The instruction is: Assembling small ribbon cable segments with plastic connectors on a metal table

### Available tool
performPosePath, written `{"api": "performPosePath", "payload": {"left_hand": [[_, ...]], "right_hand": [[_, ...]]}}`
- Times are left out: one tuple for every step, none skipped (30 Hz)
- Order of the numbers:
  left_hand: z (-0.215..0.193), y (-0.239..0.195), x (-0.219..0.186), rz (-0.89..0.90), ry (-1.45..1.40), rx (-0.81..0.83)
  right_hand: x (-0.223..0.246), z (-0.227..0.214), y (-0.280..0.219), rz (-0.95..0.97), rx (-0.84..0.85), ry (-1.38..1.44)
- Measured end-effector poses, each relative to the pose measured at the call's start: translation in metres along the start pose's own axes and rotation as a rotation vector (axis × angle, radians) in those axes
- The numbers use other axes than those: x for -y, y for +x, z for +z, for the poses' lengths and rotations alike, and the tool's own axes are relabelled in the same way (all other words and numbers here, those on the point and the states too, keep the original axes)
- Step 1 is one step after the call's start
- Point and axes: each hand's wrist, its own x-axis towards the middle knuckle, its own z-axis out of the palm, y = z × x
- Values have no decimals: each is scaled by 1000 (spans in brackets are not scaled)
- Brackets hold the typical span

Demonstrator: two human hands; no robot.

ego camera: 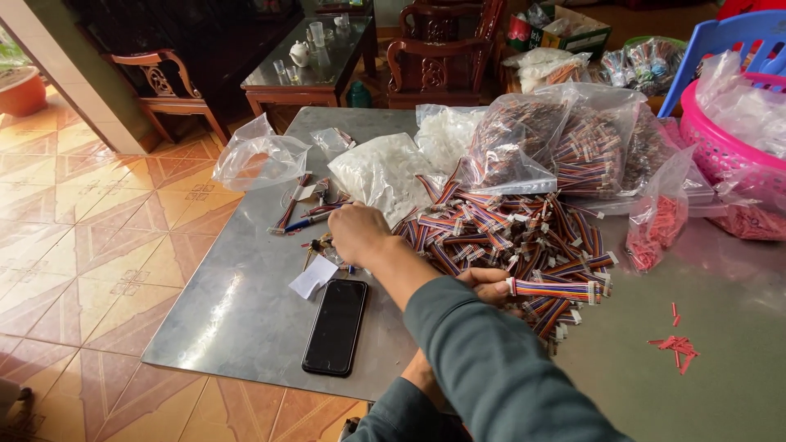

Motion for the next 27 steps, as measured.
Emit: {"api": "performPosePath", "payload": {"left_hand": [[2,-1,-2,-2,2,4],[3,-4,-5,-11,-16,13],[4,-6,-8,-20,-34,22],[4,-7,-9,-20,-34,23],[5,-8,-9,-30,-60,24],[4,-10,-11,-37,-86,26],[3,-8,-13,-34,-84,26],[3,-6,-12,-51,-83,35],[4,-5,-10,-69,-83,44],[9,-8,-16,-66,-84,47],[15,-10,-21,-48,-78,42],[21,-14,-25,-32,-72,35],[27,-19,-30,-31,-73,36],[33,-23,-35,-7,-62,28],[39,-27,-39,17,-52,20],[42,-35,-42,15,-53,21],[46,-43,-44,36,-43,10],[51,-51,-45,55,-37,3],[57,-55,-49,50,-40,7],[62,-59,-54,69,-30,-4],[67,-63,-58,87,-20,-14],[67,-64,-58,76,-26,-12],[67,-64,-57,99,-22,-54],[68,-61,-54,117,-18,-86],[70,-64,-58,103,-22,-74],[75,-65,-59,113,13,-110],[79,-67,-60,124,50,-146]], "right_hand": [[2,-3,-3,4,-3,-1],[7,-5,-5,23,28,-19],[12,-8,-7,42,59,-37],[12,-9,-9,42,58,-37],[12,-10,-11,52,54,2],[14,-11,-12,59,49,41],[14,-20,-13,56,46,40],[11,-27,-18,116,28,128],[9,-35,-23,176,10,214],[12,-52,-30,174,9,211],[14,-68,-39,233,-32,371],[17,-84,-48,293,-72,532],[14,-90,-51,293,-72,530],[11,-96,-53,310,-121,638],[8,-103,-55,326,-171,745],[11,-126,-73,328,-171,745],[14,-148,-91,248,-277,873],[17,-171,-110,169,-384,995],[7,-185,-126,175,-385,991],[-2,-198,-141,176,-391,1039],[-12,-210,-156,178,-399,1086],[-20,-217,-180,190,-398,1083],[-28,-224,-204,245,-453,1167],[-38,-232,-230,304,-520,1242],[-45,-229,-249,320,-530,1231],[-53,-228,-271,368,-521,1178],[-60,-227,-294,417,-512,1126]]}}
